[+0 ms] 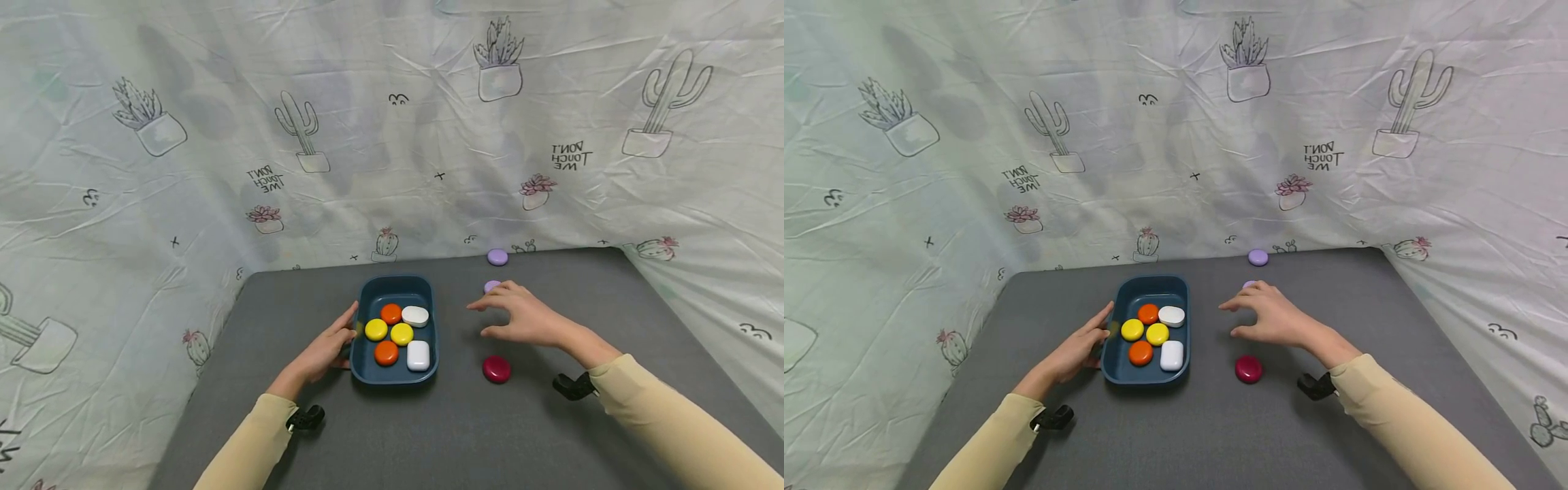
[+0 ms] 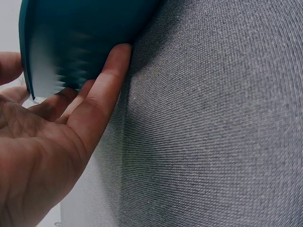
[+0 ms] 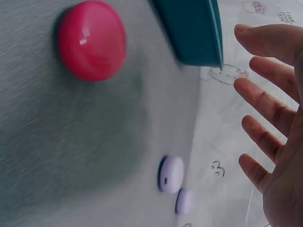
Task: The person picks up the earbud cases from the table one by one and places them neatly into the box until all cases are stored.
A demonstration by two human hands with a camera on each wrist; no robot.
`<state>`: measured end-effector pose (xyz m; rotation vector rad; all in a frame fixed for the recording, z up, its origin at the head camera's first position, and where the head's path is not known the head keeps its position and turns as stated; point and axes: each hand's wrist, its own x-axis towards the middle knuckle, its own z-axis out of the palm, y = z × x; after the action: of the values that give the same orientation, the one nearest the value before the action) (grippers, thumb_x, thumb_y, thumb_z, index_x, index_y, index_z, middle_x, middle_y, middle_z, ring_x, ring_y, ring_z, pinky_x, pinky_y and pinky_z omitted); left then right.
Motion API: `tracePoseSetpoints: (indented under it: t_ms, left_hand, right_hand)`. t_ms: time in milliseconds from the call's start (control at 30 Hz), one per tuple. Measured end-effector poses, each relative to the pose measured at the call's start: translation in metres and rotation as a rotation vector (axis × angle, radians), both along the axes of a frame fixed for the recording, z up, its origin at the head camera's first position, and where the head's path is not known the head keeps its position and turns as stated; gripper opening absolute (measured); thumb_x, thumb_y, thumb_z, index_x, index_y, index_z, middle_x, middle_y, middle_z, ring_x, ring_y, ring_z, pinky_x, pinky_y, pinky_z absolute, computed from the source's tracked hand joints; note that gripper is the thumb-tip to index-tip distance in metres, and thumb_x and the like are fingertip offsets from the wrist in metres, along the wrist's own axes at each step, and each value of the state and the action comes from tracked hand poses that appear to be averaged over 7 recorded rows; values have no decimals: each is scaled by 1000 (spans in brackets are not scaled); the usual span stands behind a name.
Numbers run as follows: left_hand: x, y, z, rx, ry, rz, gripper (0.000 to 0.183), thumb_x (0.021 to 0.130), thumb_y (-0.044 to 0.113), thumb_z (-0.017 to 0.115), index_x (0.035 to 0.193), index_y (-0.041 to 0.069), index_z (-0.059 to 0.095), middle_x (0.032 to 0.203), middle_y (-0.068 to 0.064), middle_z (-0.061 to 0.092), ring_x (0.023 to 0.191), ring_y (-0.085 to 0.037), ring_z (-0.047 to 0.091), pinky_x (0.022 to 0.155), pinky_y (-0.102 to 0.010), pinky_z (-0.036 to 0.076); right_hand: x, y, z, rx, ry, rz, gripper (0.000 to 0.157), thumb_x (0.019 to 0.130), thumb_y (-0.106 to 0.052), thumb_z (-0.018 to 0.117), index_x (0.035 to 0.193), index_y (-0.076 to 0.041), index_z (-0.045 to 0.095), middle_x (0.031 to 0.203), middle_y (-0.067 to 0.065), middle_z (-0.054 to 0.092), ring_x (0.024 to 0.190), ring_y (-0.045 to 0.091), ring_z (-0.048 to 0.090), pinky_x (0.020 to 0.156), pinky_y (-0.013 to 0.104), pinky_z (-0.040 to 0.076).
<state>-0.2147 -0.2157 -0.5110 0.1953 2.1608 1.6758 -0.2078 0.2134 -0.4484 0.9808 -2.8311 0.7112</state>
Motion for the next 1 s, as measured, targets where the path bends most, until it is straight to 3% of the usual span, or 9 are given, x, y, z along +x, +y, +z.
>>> tracePoseSetpoints:
  t_ms: [367,567,1000]
  left_hand:
    - [1,-1,2,1,-2,3,65,108,21,43,163,44,17,169,-14,12,144,-45,32,76,-44,57]
    - [1,-2,1,4,-6,-2,64,108,22,43,163,45,17,170,-13,11,144,-44,32,75,-43,56]
    - [3,-2,2,9,-11,3,64,108,21,43,162,46,18,169,-14,13,143,-44,33,75,-43,56]
  right_hand:
    - [20,18,-23,-1,-75,5,49,84,-36,84,130,-26,72,124,-10,62,121,22,45,93,54,44]
    - [30,21,-37,0,-114,32,55,81,-42,86,131,-24,71,122,-10,62,120,22,44,93,53,42]
    - [35,25,-59,-3,-133,41,63,76,-44,89,133,-26,69,121,-12,63,115,14,43,90,48,42]
